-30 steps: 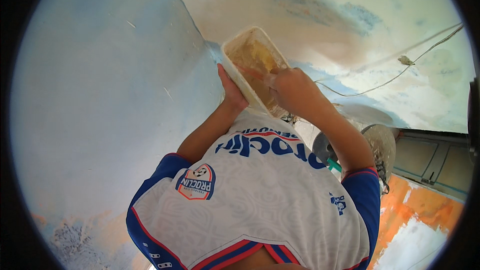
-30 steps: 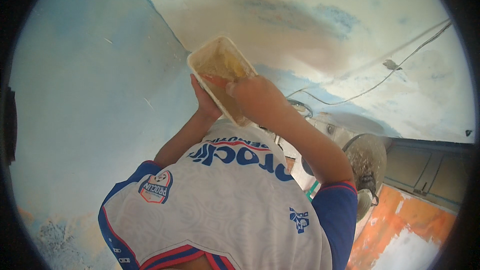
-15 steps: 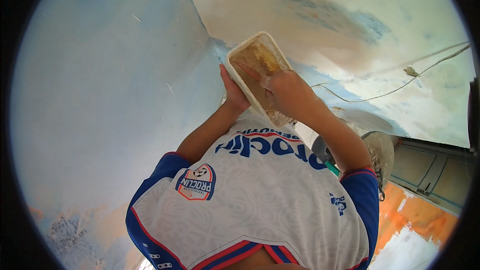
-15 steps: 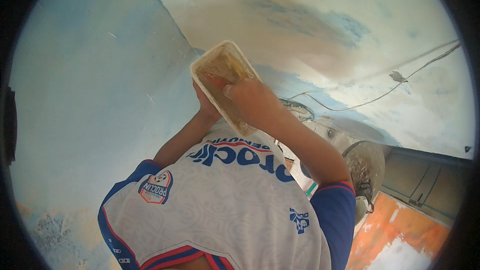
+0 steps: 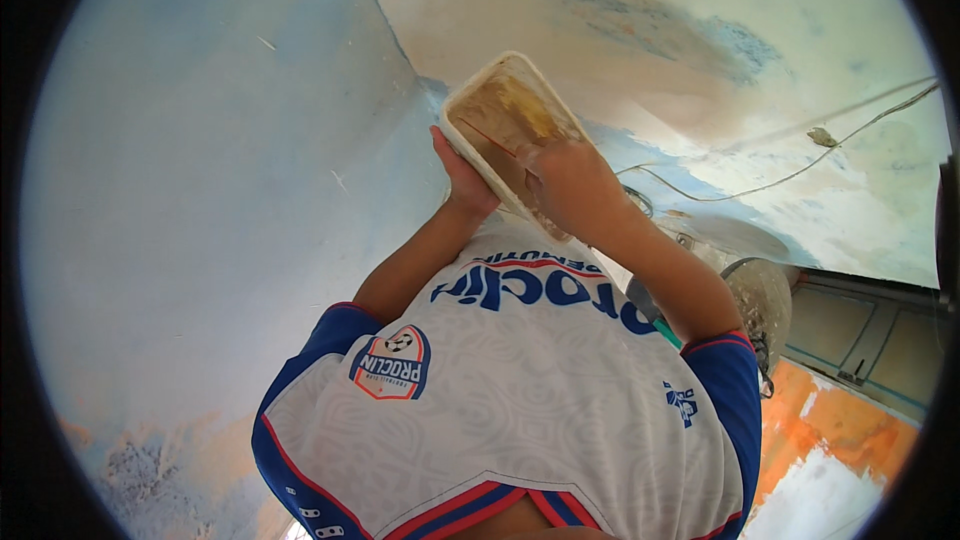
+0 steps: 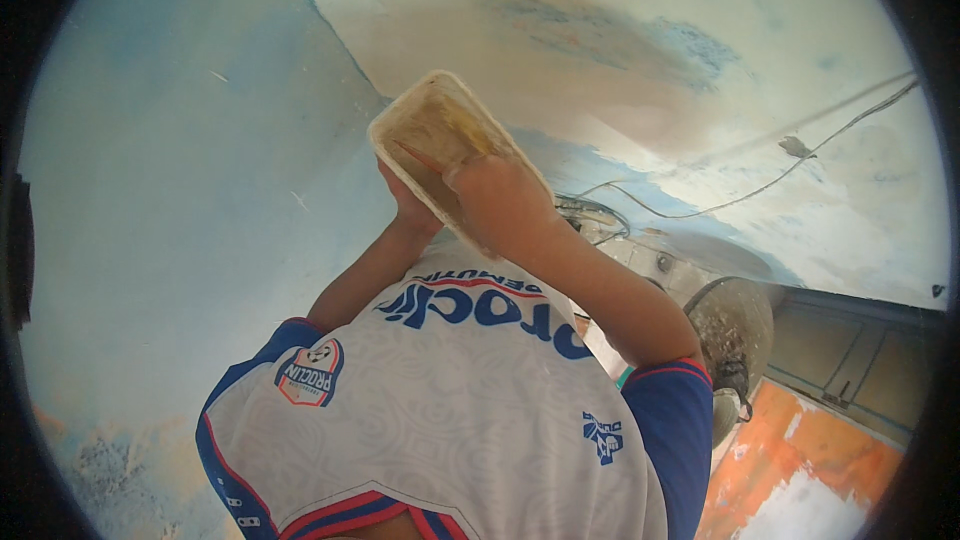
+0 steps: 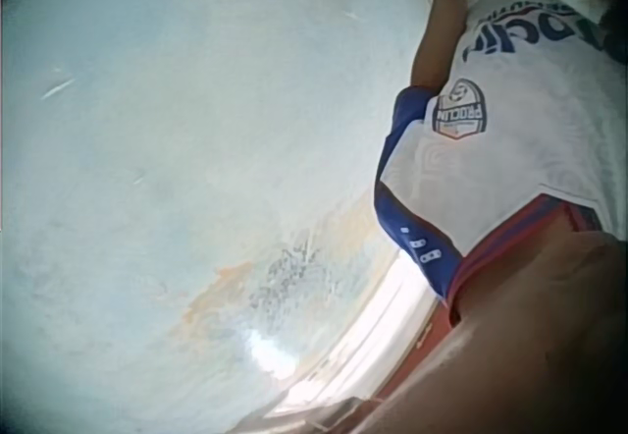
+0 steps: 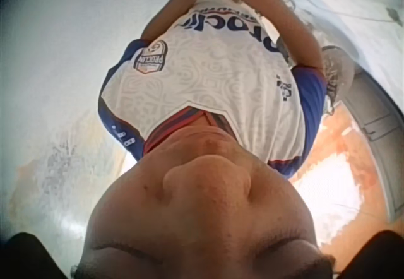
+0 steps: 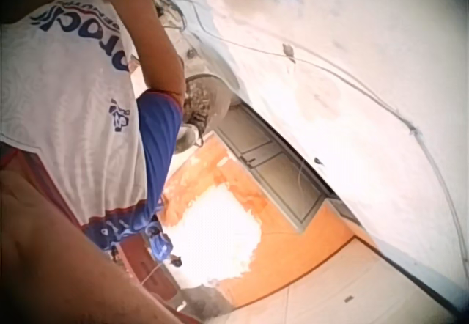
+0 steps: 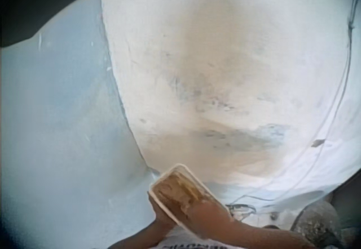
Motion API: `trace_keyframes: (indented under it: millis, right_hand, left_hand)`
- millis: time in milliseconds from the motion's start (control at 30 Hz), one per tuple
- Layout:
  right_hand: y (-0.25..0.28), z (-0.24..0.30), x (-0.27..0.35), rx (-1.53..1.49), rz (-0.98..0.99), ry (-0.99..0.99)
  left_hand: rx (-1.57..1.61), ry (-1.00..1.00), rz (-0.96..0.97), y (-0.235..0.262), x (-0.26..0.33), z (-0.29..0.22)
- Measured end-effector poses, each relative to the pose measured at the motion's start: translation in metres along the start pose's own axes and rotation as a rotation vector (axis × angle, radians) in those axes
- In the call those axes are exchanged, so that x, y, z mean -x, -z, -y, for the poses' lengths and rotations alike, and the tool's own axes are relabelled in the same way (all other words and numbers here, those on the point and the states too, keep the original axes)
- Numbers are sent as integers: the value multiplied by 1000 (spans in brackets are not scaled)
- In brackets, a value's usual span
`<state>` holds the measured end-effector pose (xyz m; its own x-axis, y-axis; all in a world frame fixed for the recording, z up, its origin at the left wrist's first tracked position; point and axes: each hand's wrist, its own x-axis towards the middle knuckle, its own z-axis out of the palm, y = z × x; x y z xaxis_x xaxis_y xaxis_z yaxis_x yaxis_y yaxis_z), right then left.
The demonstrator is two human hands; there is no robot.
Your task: The person prepares a mixture in a bucket and then uses a spreader to apply and smooth it onto a ceiling surface.
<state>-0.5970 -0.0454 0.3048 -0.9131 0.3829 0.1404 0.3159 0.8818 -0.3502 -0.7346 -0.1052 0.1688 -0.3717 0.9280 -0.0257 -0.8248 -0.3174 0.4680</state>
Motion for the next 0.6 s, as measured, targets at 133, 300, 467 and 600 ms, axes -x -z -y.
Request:
trace_keyframes:
  millis: [133,300,467,600]
  right_hand:
    - [2,4,-2,-7,-30,-26]
    - [7,9,-1,4,3,-36]
    - [-3,10,1,2,-99,-16]
    - [-4,12,1,-18,-91,-40]
  left_hand:
    - [11,-7,9,-4,-2,0]
    - [-33,-50,10,-1,0,1]
    - [-9,-67,45,2,1,-1]
    - [25,-55,-8,11,2,2]
